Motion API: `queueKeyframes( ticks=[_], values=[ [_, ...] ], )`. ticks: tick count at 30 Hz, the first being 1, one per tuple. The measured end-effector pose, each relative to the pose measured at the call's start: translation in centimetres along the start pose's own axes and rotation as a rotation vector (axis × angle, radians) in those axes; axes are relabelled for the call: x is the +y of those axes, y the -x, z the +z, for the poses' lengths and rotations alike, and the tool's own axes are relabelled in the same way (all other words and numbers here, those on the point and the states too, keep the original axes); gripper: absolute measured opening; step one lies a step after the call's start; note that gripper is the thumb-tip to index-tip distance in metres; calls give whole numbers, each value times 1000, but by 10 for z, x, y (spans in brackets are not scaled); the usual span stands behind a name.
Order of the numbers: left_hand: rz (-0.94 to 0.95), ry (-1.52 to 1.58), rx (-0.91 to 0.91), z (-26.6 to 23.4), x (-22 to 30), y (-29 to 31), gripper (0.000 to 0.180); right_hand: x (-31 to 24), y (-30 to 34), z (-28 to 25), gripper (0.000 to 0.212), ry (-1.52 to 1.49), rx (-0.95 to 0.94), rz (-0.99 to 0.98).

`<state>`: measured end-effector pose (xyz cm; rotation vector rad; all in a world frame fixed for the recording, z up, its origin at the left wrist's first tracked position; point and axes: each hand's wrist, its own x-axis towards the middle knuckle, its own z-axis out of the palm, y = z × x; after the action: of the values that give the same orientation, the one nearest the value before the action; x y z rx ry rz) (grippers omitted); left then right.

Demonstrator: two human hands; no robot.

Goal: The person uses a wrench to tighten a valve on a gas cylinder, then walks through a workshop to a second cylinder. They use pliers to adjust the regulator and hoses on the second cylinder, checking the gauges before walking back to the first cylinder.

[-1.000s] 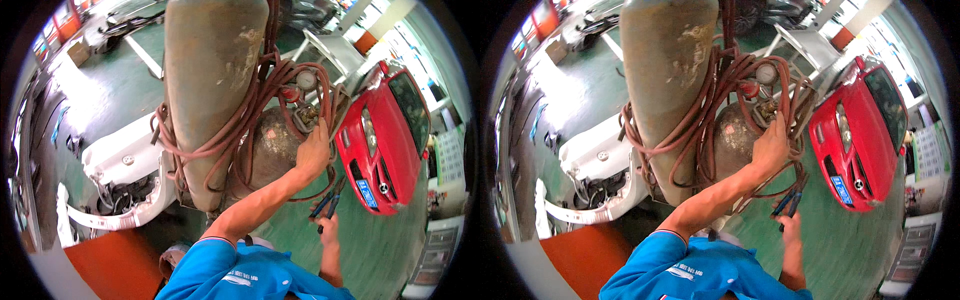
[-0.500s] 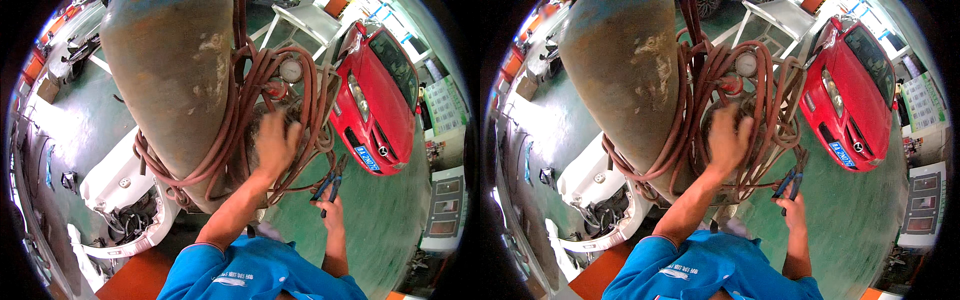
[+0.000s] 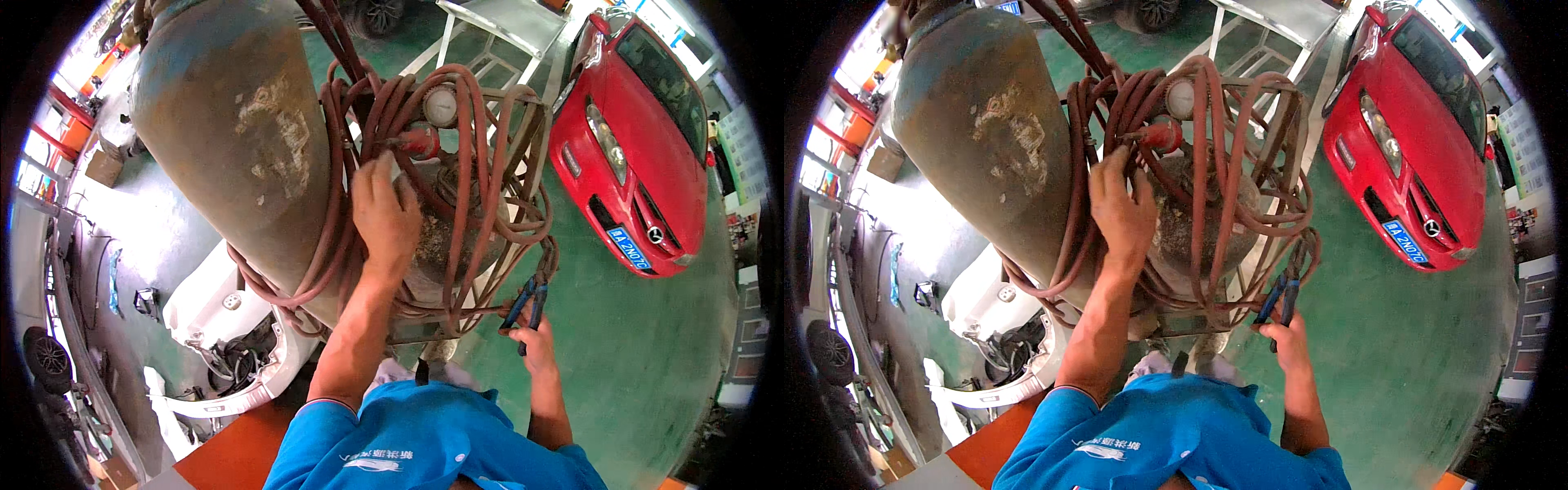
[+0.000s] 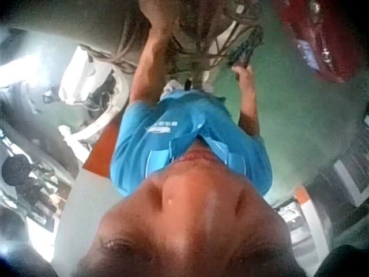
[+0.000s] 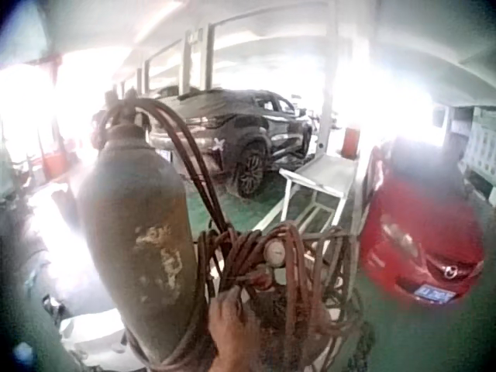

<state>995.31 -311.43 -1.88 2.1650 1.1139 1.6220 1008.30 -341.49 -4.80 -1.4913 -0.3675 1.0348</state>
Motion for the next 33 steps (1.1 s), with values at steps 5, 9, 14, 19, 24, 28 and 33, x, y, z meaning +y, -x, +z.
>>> queueKeyframes(
  ticks=[5,9,14,19,24,28,33],
  values=[
    [49,-108,-94,7,0,-93,57,7,-2,-6,57,-83,-17,0],
    [-152,-405,-640,40,-8,-147,85,25,-9,-14,58,-112,-43,-16],
    [-3,-435,-549,49,-9,-148,77,32,-7,-16,58,-220,17,-16],
    [42,-446,-330,43,-12,-170,52,39,-2,-29,60,-268,23,-41],
    [420,-665,-265,41,-41,-182,21,45,6,-41,69,-202,61,9],
    [470,-651,-249,46,-36,-166,15,42,5,-40,69,-188,97,53],
    [398,-209,-349,42,-18,-120,14,24,-1,-33,71,-169,124,52]
  ],
)
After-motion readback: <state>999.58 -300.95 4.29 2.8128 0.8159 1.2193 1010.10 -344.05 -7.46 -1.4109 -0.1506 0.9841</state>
